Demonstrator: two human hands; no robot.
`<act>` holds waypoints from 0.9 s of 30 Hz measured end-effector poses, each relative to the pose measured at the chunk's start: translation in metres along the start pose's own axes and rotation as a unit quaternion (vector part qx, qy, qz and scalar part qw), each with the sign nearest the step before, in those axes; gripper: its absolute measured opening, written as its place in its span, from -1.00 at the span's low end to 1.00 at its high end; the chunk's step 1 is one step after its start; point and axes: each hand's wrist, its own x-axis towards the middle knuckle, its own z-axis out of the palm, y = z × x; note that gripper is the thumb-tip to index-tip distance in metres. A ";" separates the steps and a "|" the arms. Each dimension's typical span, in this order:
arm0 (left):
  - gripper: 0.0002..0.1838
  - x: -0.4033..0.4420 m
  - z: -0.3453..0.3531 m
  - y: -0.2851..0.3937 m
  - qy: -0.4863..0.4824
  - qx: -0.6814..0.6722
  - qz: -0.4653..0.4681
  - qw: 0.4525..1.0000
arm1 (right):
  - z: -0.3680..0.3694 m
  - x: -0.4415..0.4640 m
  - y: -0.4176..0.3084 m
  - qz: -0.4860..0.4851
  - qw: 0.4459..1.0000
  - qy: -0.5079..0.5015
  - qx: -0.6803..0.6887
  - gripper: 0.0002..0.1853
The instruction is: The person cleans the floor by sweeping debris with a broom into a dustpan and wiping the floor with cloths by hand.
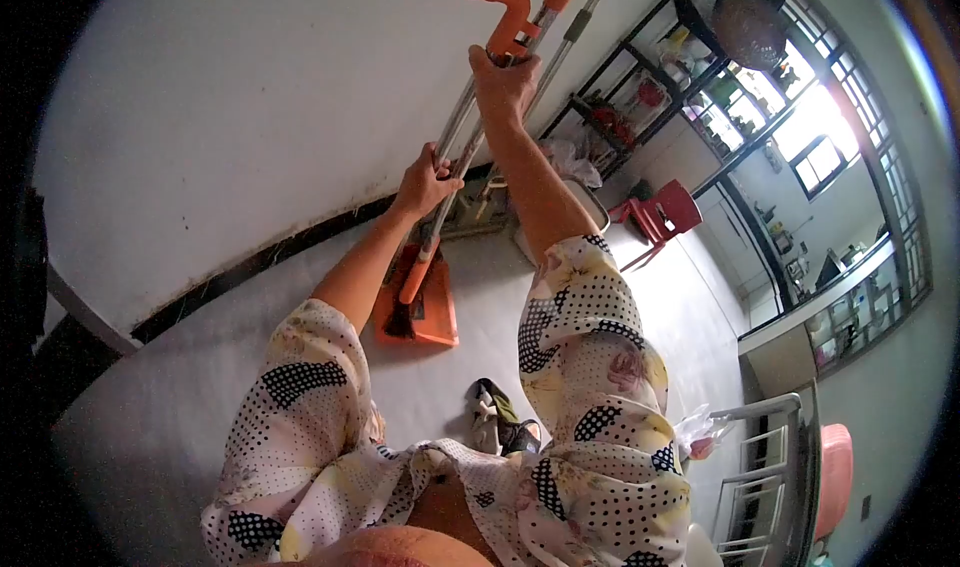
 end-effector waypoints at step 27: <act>-0.16 -0.082 -0.154 -0.157 -0.178 0.230 -0.275 0.916 | -0.115 -0.261 0.321 0.008 0.900 -0.354 -0.253 -0.18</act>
